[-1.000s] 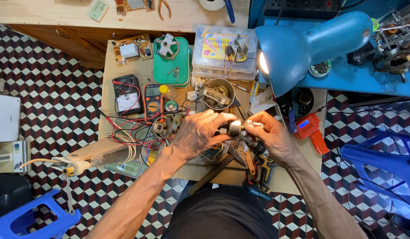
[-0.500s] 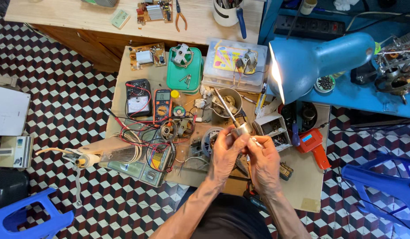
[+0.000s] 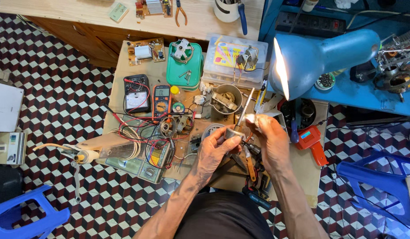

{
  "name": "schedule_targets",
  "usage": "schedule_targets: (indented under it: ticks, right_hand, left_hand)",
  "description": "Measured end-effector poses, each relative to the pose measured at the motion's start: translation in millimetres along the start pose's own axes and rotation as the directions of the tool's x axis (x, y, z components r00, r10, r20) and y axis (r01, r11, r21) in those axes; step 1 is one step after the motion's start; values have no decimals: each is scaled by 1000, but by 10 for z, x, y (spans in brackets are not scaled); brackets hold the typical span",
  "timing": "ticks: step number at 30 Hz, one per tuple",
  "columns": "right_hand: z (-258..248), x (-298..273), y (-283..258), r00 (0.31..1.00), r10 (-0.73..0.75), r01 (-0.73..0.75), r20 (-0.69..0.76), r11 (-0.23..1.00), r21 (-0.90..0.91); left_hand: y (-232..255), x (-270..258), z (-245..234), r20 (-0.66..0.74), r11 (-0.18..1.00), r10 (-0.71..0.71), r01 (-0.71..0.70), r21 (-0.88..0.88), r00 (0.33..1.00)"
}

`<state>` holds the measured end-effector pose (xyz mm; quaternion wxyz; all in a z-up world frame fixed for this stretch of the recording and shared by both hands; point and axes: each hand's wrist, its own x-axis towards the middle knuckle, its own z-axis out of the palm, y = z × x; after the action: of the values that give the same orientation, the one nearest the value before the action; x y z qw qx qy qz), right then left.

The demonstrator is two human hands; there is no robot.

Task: The person assembles and disassembles a small electric motor, inserting the rotor into the stator and testing the fit. They use a screwdriver to adjust components and apply lubricant from a bottle to the rotor shaft. The person repeatedly handles the motor parts and tools on a cluttered workbench.

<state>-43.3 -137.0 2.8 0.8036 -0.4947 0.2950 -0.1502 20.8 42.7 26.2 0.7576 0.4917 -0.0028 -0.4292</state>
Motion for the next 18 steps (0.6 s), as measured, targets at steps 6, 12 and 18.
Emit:
schedule_targets:
  ticks: [6,12,18]
  right_hand:
    - [134,-94,-12,917,194,-269,349,946,180]
    - [90,-167,-41,887,284,-377,363,900,217]
    - [44,-201,-84,923,219,-264,315,959,106]
  left_hand:
    - [87,-64,-85,162,956,-124,162,-244,979]
    - [105,-93,-118,269,820,-224,330,-467,937]
    - [-27,-69,-62,198,957,-143,186,-223,970]
